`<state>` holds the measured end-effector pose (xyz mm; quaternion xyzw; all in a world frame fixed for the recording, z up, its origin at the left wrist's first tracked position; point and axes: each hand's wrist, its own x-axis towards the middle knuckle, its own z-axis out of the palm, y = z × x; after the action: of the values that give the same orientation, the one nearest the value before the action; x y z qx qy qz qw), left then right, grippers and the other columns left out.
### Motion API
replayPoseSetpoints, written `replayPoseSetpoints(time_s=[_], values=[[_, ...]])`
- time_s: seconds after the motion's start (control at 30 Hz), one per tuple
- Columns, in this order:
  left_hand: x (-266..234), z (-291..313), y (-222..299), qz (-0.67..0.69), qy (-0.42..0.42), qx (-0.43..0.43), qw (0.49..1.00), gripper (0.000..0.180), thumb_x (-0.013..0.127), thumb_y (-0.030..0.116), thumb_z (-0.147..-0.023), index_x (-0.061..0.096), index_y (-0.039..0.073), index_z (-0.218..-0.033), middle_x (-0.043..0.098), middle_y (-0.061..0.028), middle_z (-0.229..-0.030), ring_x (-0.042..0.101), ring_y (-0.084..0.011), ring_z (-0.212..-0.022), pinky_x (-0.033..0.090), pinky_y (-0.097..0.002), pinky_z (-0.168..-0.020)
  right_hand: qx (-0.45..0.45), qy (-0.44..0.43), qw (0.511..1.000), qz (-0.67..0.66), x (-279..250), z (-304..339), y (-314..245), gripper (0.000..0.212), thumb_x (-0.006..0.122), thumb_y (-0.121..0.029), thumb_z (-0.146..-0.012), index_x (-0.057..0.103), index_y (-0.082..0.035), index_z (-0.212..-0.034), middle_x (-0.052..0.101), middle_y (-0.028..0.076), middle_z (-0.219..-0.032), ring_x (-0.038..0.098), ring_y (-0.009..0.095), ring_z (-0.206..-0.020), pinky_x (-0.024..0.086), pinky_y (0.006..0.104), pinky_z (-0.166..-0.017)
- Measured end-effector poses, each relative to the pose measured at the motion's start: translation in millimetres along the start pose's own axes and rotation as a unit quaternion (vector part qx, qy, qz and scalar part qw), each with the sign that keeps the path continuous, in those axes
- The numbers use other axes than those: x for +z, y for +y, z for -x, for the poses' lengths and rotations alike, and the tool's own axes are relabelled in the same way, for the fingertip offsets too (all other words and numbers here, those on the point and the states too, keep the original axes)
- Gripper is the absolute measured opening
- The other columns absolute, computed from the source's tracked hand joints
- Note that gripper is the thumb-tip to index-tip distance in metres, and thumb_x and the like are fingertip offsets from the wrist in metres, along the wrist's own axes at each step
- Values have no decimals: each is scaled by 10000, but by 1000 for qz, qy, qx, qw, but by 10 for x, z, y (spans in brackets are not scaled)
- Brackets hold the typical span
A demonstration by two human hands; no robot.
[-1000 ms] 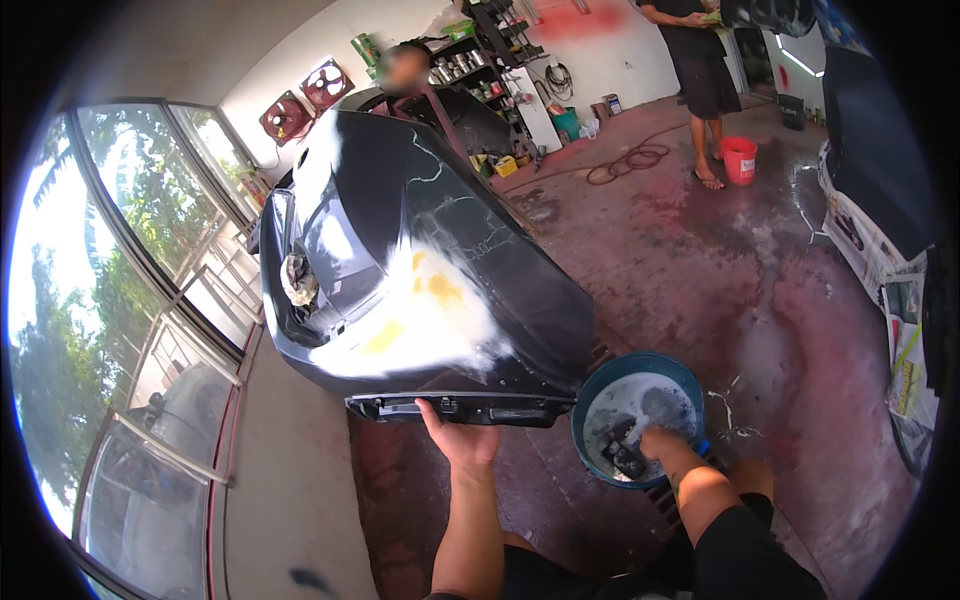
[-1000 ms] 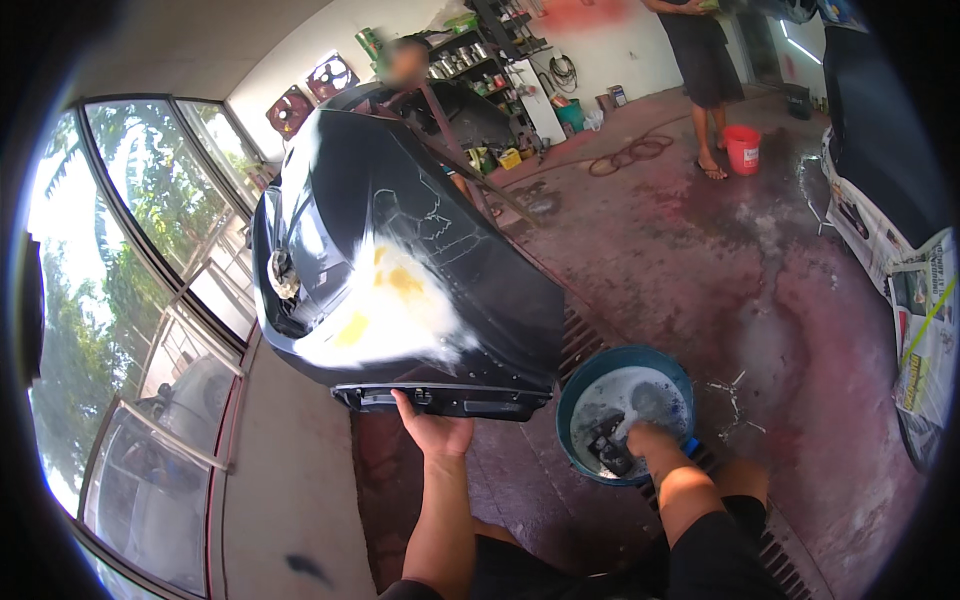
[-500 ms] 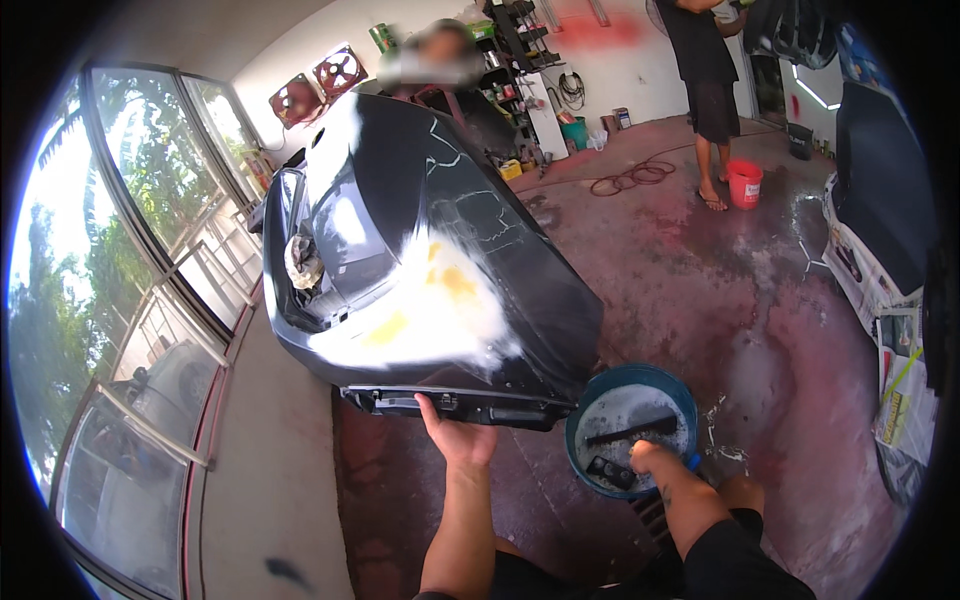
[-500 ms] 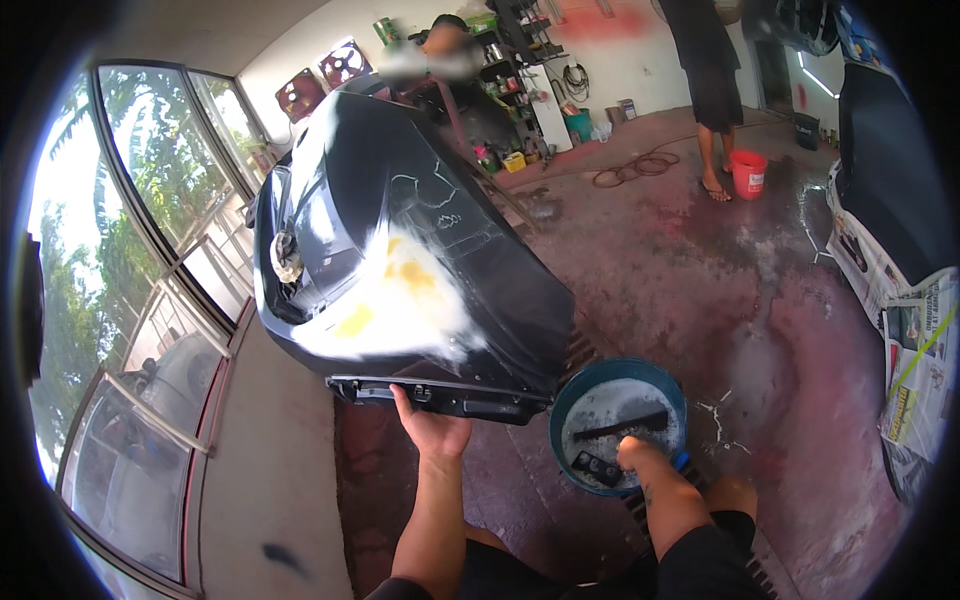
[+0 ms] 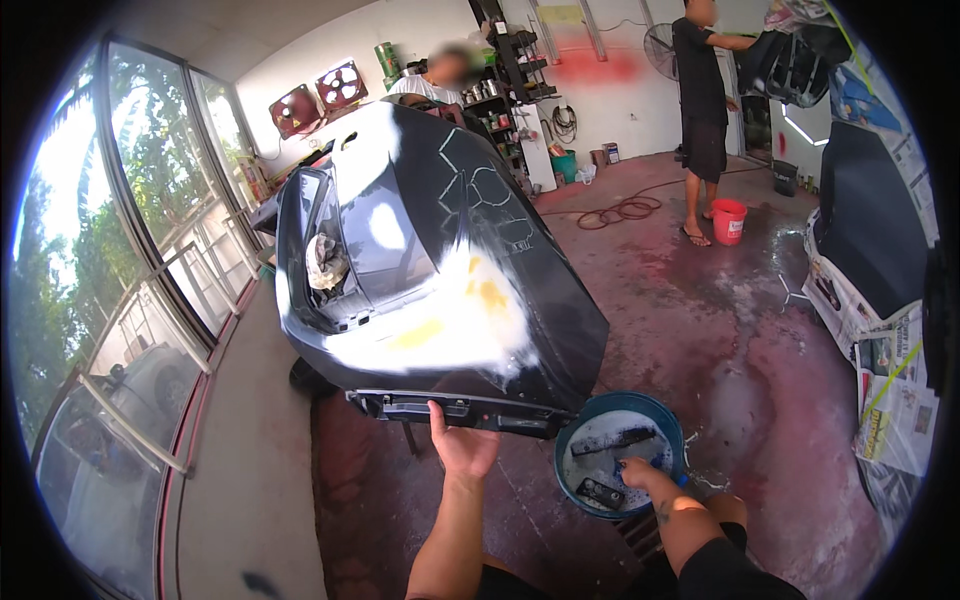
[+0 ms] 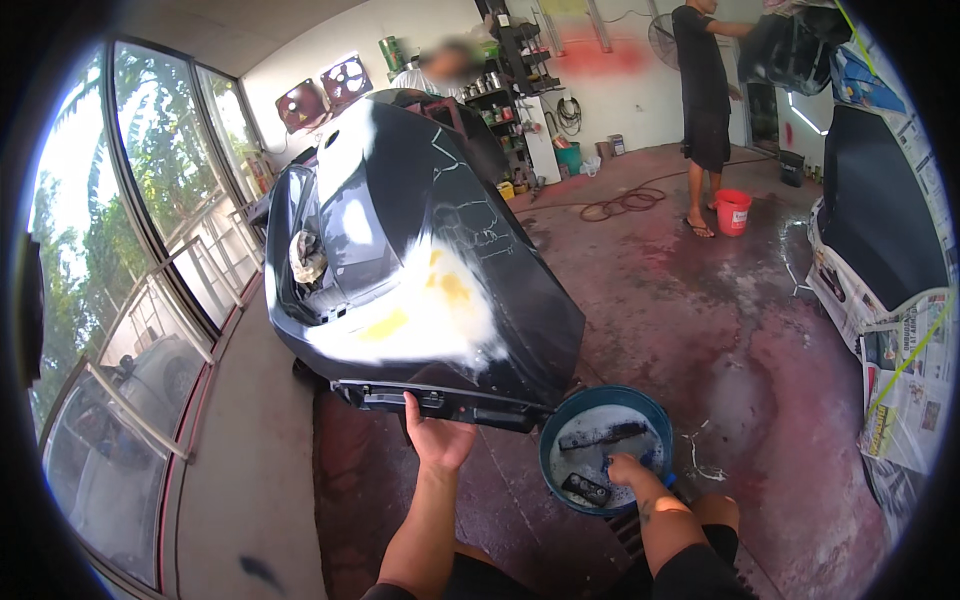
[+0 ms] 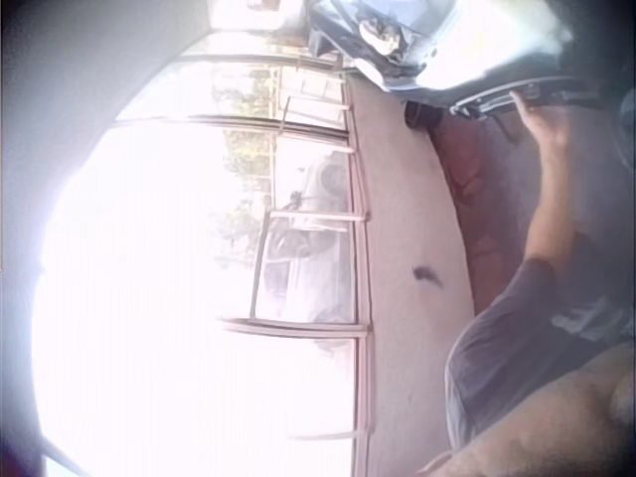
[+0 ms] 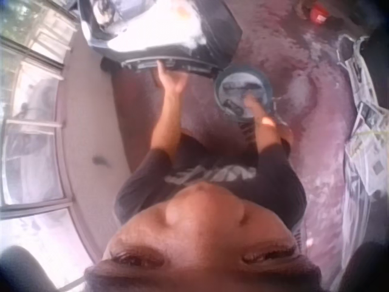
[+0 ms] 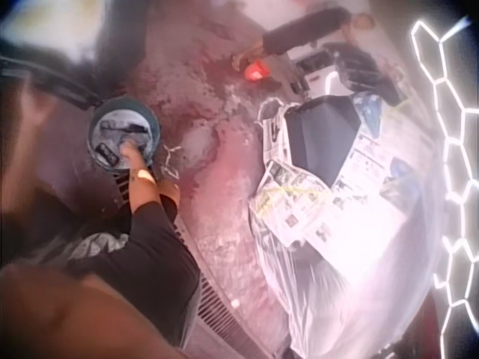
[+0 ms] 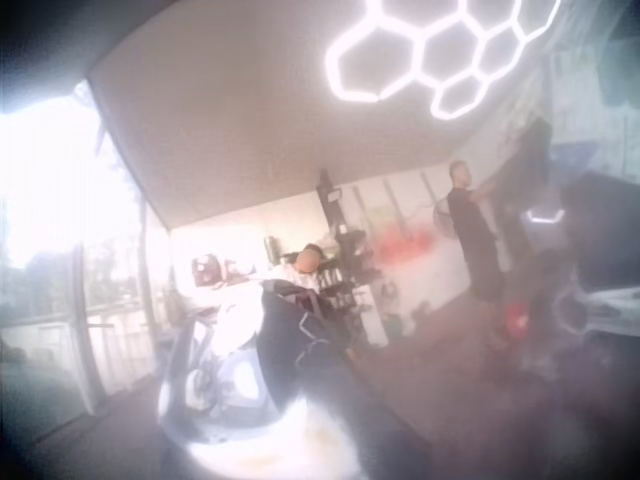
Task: The person scrubs a detached black car bumper with a sponge and water, then wipes it with a blue cloth. The person repeatedly dips the sponge into a bucket and scrubs different sections of the bumper's surface.
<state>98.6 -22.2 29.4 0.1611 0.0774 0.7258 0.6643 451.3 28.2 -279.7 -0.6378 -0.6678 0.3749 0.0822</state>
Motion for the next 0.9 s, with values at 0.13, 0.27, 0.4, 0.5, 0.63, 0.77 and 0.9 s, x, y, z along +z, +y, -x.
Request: replayPoseSetpoints(time_s=[0.13, 0.27, 0.4, 0.5, 0.63, 0.77, 0.9], values=[[184, 17, -126, -8, 57, 27, 998, 594, 534, 668, -1053, 704, 165, -1319, 739, -26, -1248, 675, -251, -1149, 511, -449, -1037, 54, -160, 970, 172, -11, 19, -165, 502, 580, -171, -927, 708, -56, -1399, 666, 244, -1447, 630, 423, -1348, 518, 436, -1100], [85, 81, -32, -1, 68, 45, 997, 612, 538, 681, -1046, 697, 169, -1343, 726, -28, -1277, 663, -257, -1168, 499, -460, -1059, 64, -155, 976, 142, -7, 129, -276, 460, 582, -239, -982, 722, -42, -1374, 661, 248, -1452, 642, 413, -1332, 516, 460, -1102], [6, -4, -109, -20, 42, 21, 999, 698, 591, 723, -996, 668, 165, -1409, 689, -31, -1402, 610, -267, -1311, 444, -481, -1156, -27, -146, 965, 215, -99, -76, 78, 451, 514, -266, -1044, 716, -38, -1377, 680, 238, -1422, 662, 415, -1293, 535, 459, -1074], [-117, -27, 84, 4, 43, 67, 997, 805, 650, 750, -943, 624, 149, -1478, 634, -45, -1515, 555, -288, -1412, 386, -511, -1231, 20, -84, 993, 86, -170, -50, -43, 412, 505, -268, -1072, 728, -51, -1341, 715, 225, -1355, 678, 420, -1258, 546, 455, -1055], [-299, -41, 570, 29, 6, 127, 991, 912, 716, 746, -897, 563, 120, -1543, 564, -75, -1597, 506, -319, -1466, 342, -554, -1269, 106, 34, 968, -224, -201, 139, -370, 346, 568, -309, -1086, 752, -71, -1258, 759, 216, -1196, 736, 391, -1089, 583, 484, -940], [-159, -247, 627, 36, -43, 117, 991, 877, 731, 683, -915, 549, 110, -1554, 528, -92, -1624, 471, -344, -1489, 323, -579, -1274, -48, 183, 977, -101, -116, -155, 149, 276, 576, -199, -1073, 756, -94, -1253, 748, 166, -1085, 722, 347, -978, 602, 471, -792], [-155, -153, 707, 57, -77, 134, 986, 802, 729, 572, -952, 532, 91, -1563, 515, -106, -1632, 451, -365, -1502, 299, -606, -1279, 115, -129, 977, -129, -40, -151, 42, 316, 551, -153, -1058, 731, -31, -1287, 732, 188, -1192, 698, 356, -1089, 577, 536, -865]])
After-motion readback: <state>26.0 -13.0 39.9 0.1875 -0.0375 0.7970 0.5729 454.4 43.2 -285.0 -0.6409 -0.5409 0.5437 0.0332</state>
